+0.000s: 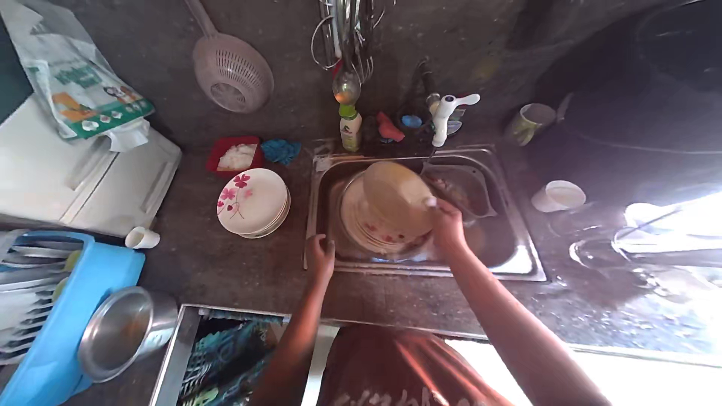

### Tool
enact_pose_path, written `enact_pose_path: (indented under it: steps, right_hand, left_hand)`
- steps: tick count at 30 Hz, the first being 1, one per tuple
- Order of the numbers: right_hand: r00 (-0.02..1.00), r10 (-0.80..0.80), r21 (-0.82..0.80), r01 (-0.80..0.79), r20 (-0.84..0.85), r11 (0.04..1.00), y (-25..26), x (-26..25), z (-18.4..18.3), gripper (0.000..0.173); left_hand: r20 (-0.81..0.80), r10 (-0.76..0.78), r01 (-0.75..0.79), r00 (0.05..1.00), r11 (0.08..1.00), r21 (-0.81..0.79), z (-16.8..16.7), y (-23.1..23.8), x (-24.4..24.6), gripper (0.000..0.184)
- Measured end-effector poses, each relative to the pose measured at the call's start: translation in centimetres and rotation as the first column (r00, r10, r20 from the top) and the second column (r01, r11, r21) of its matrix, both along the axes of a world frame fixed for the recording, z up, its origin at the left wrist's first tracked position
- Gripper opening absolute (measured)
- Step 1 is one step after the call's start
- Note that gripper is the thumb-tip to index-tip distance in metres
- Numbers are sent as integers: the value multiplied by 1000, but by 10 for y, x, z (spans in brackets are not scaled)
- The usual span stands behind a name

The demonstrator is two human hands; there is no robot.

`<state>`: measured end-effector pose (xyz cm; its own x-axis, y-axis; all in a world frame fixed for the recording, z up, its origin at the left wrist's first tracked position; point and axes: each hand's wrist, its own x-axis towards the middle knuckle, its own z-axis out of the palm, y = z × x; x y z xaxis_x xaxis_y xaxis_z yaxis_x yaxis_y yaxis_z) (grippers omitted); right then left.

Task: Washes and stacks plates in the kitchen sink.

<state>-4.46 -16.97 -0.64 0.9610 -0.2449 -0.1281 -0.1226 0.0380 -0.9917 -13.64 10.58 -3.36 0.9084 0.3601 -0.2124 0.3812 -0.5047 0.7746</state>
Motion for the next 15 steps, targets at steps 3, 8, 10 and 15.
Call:
enact_pose_path:
  steps: [3, 8, 10, 15]
  right_hand:
    - [978, -153, 226, 183, -145, 957, -28, 13, -4, 28]
    - [947, -218, 522, 312, -234, 794, -47, 22, -29, 31]
    - [952, -179, 566, 294, -250, 771, -38, 28, -23, 29]
    - [970, -118, 549, 218, -212, 807, -38, 38, -10, 26]
  left_hand:
    - [47, -95, 94, 994, 996, 7, 2, -22, 10, 43]
    - [146, -463, 398, 874, 855, 332, 12, -82, 44, 53]
    - [134, -696, 614, 706, 695, 374, 20, -116, 68, 54]
    - [118, -818, 627, 562, 515, 585, 27, -148, 144, 66]
